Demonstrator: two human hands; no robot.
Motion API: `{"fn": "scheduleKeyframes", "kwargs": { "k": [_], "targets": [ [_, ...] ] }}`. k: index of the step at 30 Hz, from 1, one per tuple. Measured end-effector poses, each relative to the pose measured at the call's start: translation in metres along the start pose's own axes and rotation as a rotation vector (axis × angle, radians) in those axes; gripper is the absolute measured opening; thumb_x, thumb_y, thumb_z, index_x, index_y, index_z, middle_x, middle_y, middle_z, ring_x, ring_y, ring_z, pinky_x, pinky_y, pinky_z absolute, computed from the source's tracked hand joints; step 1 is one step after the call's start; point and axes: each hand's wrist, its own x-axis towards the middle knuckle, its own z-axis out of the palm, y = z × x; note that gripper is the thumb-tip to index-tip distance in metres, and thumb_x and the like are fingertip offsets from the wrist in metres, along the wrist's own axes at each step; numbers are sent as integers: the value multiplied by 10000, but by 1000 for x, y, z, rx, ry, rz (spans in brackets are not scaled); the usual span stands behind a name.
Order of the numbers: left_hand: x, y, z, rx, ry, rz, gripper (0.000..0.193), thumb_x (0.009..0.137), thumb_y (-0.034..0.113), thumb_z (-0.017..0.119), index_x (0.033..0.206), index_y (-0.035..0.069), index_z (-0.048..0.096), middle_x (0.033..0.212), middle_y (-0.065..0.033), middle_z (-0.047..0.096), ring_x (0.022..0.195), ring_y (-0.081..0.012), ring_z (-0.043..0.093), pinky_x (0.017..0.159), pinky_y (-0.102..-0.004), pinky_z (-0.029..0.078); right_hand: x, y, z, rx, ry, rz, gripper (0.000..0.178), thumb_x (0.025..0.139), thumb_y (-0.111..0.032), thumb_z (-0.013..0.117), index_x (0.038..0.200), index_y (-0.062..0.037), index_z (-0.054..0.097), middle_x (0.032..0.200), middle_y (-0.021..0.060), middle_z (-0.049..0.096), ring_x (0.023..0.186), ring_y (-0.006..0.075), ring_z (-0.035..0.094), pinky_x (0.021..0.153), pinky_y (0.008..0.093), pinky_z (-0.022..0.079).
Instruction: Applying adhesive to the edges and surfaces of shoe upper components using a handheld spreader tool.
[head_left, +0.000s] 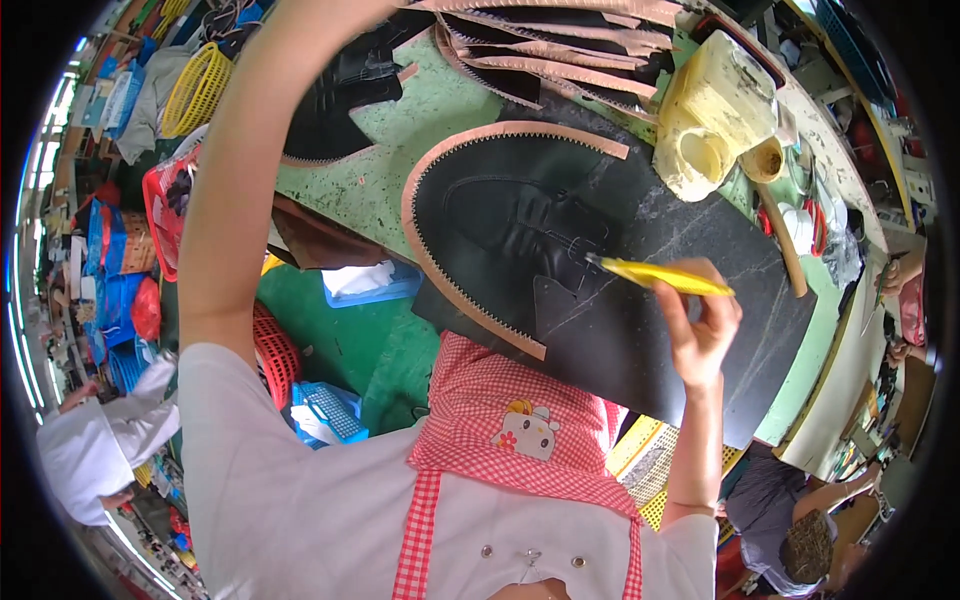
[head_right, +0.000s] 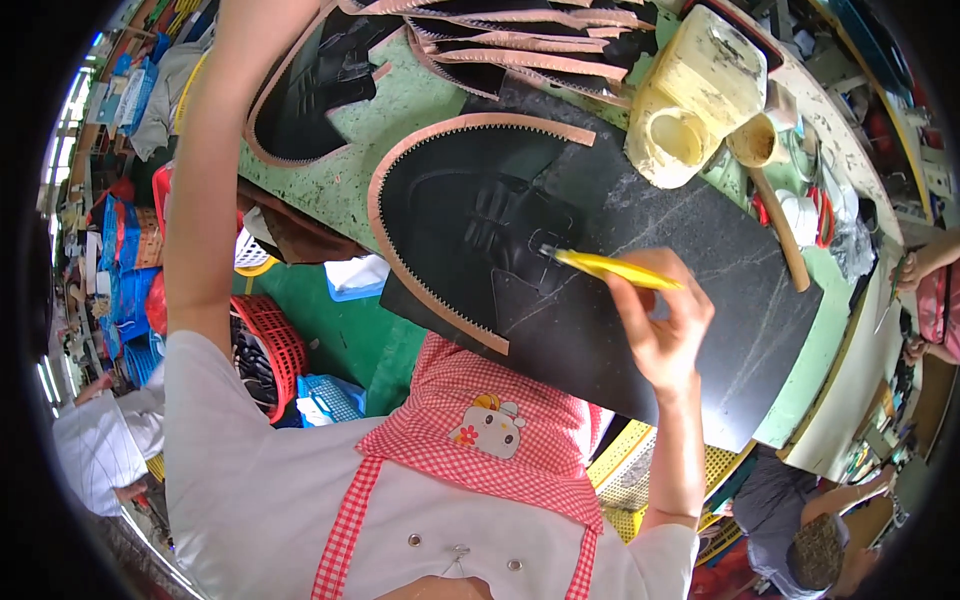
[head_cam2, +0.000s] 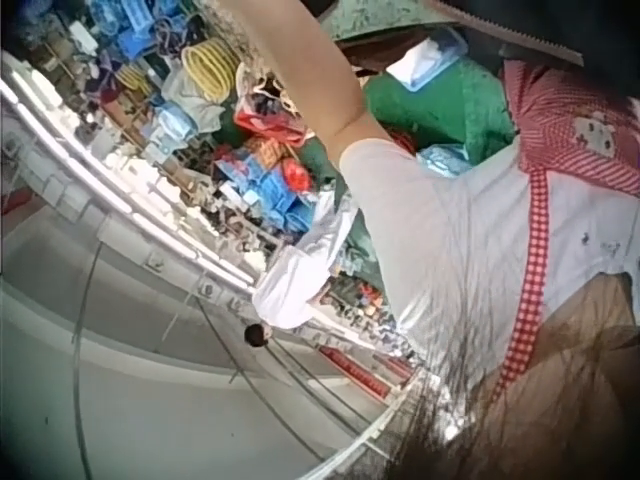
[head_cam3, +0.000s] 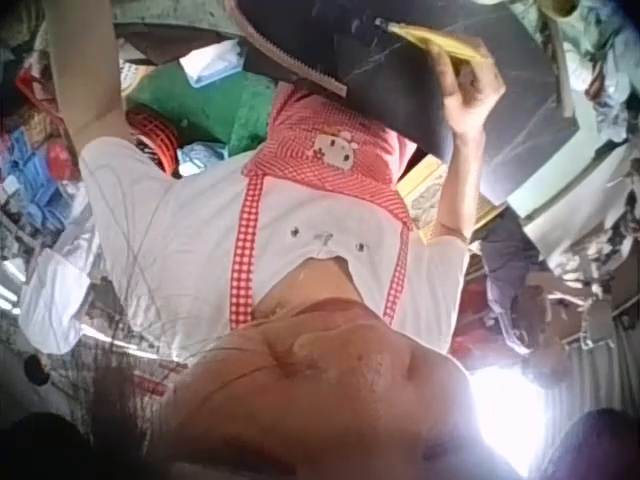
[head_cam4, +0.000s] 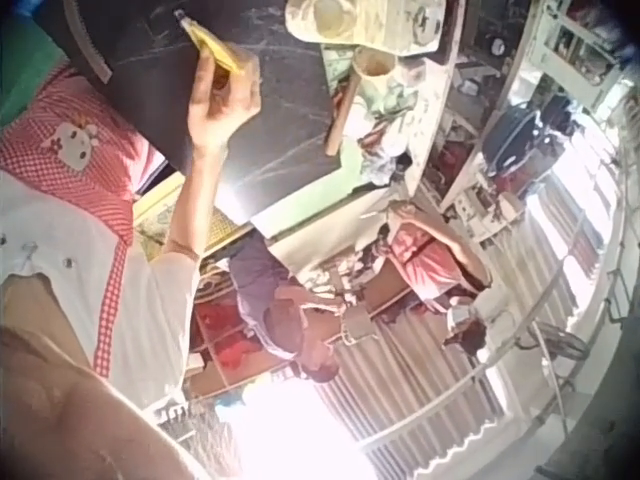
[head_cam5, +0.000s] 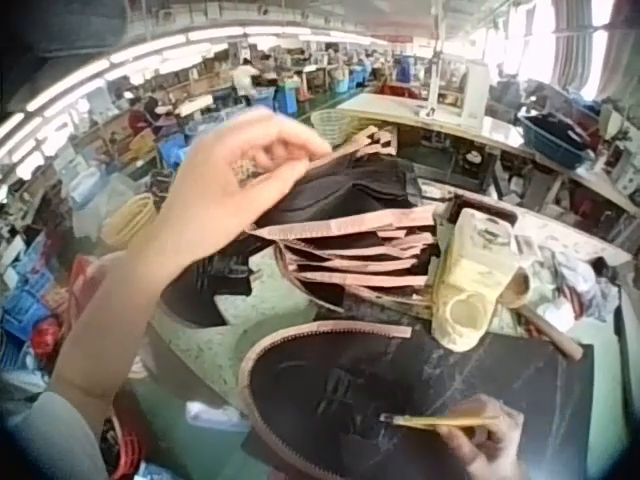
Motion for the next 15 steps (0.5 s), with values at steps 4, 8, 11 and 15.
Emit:
{"fn": "scheduleKeyframes", "kwargs": {
  "k": [4, 8, 11, 15],
  "targets": [
    [-78, 6, 32, -177, -495, -132, 195, 866, 139, 679, 1059, 110, 693, 955, -63, 703, 853, -187, 672, 731, -304, 532, 21, -2, 12, -169, -162, -28, 142, 810, 34, 699, 929, -36, 666, 785, 54, 597, 554, 139, 533, 514, 254, 402],
    [-137, -12, 50, -14, -490, -299, 312, 840, 200, 723, 1129, 115, 642, 993, -83, 646, 973, -250, 624, 818, -355, 500, 27, -9, -4, -223, -218, 69, 114, 817, 21, 688, 918, -23, 661, 735, 53, 536, 512, 116, 472, 491, 262, 363],
    [-151, -16, 48, 15, -640, -393, 328, 801, 296, 761, 1037, 105, 637, 1007, -102, 626, 1032, -305, 581, 875, -400, 466, 16, 6, -27, -197, 6, 167, 90, 840, 5, 702, 918, -12, 659, 699, -6, 547, 559, 43, 448, 501, 227, 334],
    [-141, 3, 43, -440, -697, -472, 176, 883, 136, 686, 942, 62, 537, 743, -52, 551, 660, -177, 496, 657, -295, 433, 28, 20, -44, 13, 335, 160, 219, 913, -35, 675, 1120, 2, 613, 884, 6, 666, 758, 43, 587, 706, 184, 456]
  ]
}}
